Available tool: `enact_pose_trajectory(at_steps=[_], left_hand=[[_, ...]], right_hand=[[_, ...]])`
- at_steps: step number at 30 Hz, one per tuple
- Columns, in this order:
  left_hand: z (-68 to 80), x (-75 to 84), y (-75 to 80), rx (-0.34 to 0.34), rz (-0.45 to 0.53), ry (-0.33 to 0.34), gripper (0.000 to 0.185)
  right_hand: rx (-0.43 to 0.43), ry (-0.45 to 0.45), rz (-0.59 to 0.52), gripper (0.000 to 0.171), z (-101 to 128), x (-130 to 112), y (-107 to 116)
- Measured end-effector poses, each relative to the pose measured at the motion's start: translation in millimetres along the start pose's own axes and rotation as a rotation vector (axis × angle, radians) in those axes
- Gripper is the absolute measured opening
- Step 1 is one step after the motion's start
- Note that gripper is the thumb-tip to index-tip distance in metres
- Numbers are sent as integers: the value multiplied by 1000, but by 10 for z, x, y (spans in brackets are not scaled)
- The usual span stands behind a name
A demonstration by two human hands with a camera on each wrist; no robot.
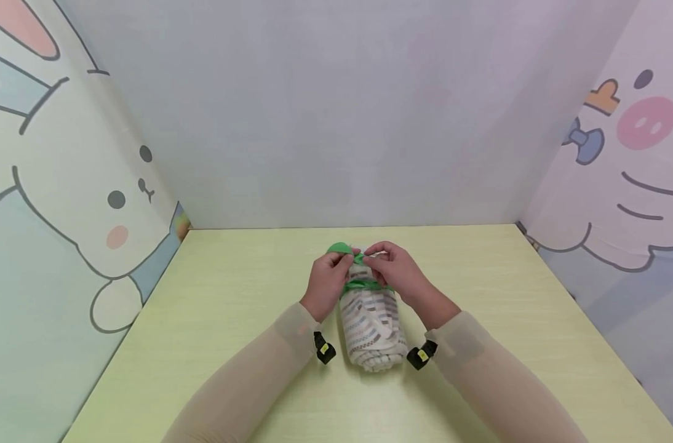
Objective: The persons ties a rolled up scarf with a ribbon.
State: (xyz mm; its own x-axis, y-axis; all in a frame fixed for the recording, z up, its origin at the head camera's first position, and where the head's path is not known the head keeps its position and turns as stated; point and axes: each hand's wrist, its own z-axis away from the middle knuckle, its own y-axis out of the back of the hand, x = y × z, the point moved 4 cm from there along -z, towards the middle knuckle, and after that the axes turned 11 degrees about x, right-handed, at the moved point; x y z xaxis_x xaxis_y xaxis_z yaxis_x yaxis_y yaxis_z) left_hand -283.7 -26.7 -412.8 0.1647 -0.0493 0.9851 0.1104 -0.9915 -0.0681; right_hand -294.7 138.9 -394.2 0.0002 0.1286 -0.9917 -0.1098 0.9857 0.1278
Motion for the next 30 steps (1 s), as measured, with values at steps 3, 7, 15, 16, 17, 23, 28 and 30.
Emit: enact_pose_trajectory(at_steps=[3,7,15,16,17,23,28,30], left_hand=[[-4,27,2,-7,-71,-23,22],[-16,30,2,-30,-153,-31,21],[-35,25,17,-33,-217,-11,21],[-38,26,21,-29,-228,-8,21],[-40,30,26,-27,-238,-9,20],[-44,87,43,-36,-285,-18,16],[-61,104,45,-20,-339,-18,15],[-61,106,51,-3,-364,-13,16]], right_hand=[[-1,40,30,30,-7,22,25],[-24,170,120,39,-5,19,37],[-101,310,188,36,74,-47,-10],[-105,312,197,35,75,-44,-14],[-109,311,203,34,79,-45,-19],[-122,378,350,39,70,-14,-45],[-102,512,543,49,55,28,-71],[-65,534,604,48,60,32,-82]])
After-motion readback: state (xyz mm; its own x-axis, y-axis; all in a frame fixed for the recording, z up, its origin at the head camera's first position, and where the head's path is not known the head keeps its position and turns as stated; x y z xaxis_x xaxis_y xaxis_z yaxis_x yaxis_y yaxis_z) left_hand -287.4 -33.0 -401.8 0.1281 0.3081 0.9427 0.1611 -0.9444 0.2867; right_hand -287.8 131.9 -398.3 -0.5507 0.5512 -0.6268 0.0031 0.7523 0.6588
